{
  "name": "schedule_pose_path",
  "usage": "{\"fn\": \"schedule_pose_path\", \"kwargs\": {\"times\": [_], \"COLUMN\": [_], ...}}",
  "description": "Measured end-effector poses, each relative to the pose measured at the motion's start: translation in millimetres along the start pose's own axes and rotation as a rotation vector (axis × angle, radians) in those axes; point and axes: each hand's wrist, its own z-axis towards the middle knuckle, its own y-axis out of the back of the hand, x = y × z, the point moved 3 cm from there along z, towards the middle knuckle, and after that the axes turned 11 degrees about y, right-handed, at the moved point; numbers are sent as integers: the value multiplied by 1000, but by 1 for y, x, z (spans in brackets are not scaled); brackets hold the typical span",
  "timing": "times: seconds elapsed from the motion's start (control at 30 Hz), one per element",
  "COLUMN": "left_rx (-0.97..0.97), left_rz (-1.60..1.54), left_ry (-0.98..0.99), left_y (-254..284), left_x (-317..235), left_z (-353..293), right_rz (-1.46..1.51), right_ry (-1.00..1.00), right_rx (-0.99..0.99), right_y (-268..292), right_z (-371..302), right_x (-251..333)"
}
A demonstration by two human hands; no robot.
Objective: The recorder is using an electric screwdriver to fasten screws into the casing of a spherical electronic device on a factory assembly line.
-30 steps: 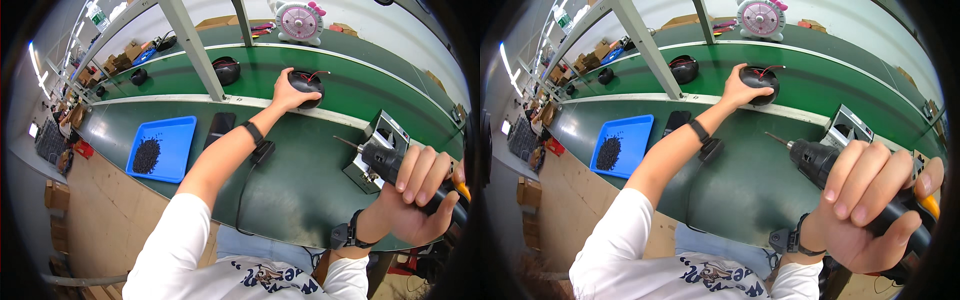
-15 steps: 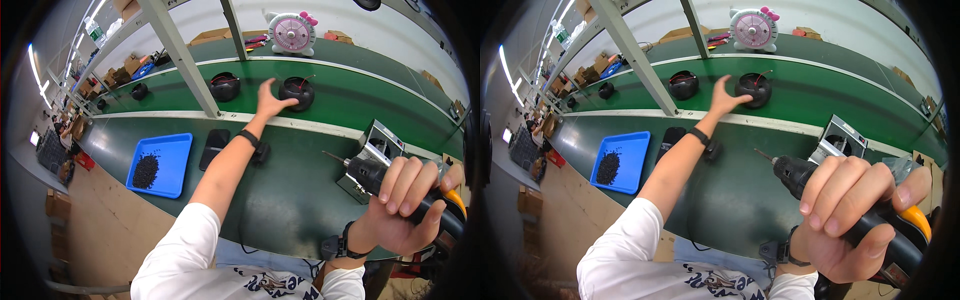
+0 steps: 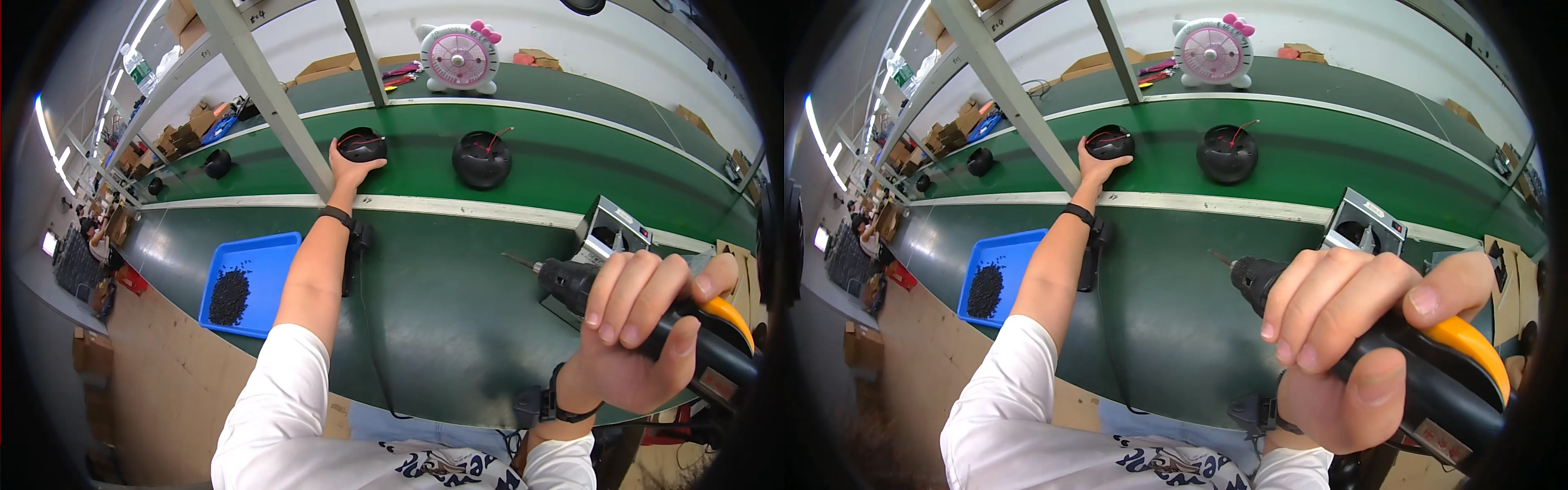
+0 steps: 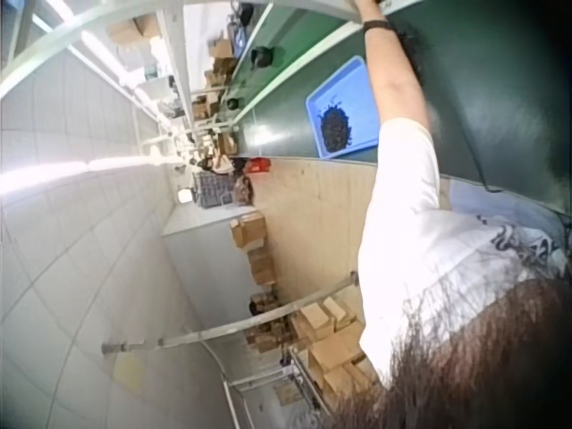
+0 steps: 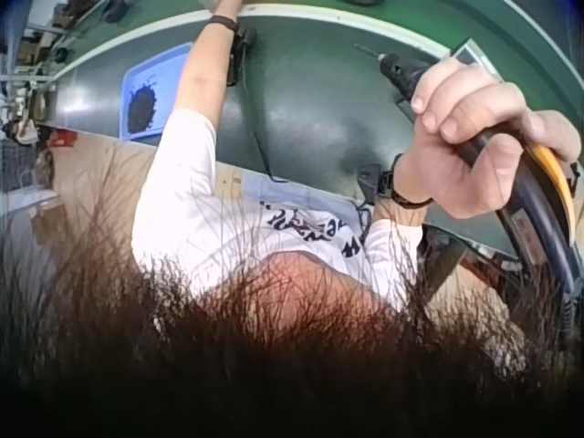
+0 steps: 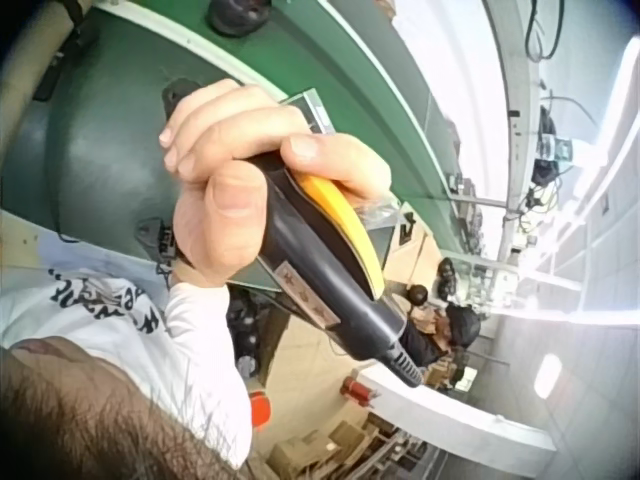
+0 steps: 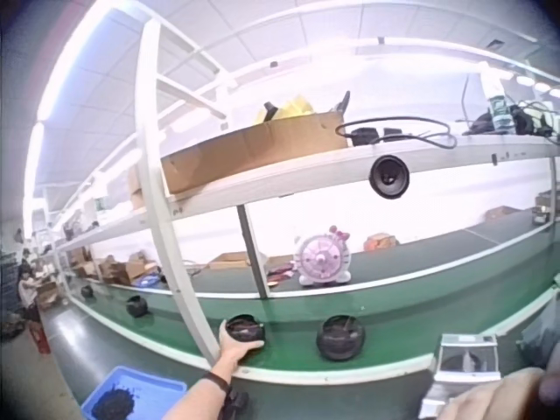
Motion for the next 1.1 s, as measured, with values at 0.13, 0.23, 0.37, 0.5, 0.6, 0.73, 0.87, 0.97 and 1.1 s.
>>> {"fn": "schedule_pose_path", "kwargs": {"times": [0.13,0.23,0.37,0.5,0.6,0.73,0.87,0.97,1.1], "left_rx": [30,91,598,884,925,1000,1116,1167,1451], "left_rz": [-50,-124,-798,-1270,-1389,-1600,-1691,-1680,-1714], "left_ry": [-2,46,298,279,246,309,331,277,496], "left_y": [-9,-5,5,39,57,79,115,120,89], "left_x": [-6,-10,-23,-40,-48,-56,-41,-38,-55], "left_z": [-1,-12,-41,-101,-152,-215,-245,-263,-297], "right_rz": [-13,-5,-13,-21,-96,-235,-465,-677,-778], "right_ry": [9,28,-37,-89,-157,-169,-232,-304,-338], "right_rx": [5,-51,-138,-233,-276,-284,-225,-191,-227], "right_y": [6,5,11,13,10,16,50,82,118], "right_z": [1,0,3,4,6,8,1,-12,-36], "right_x": [0,-1,4,3,7,18,21,14,17]}}
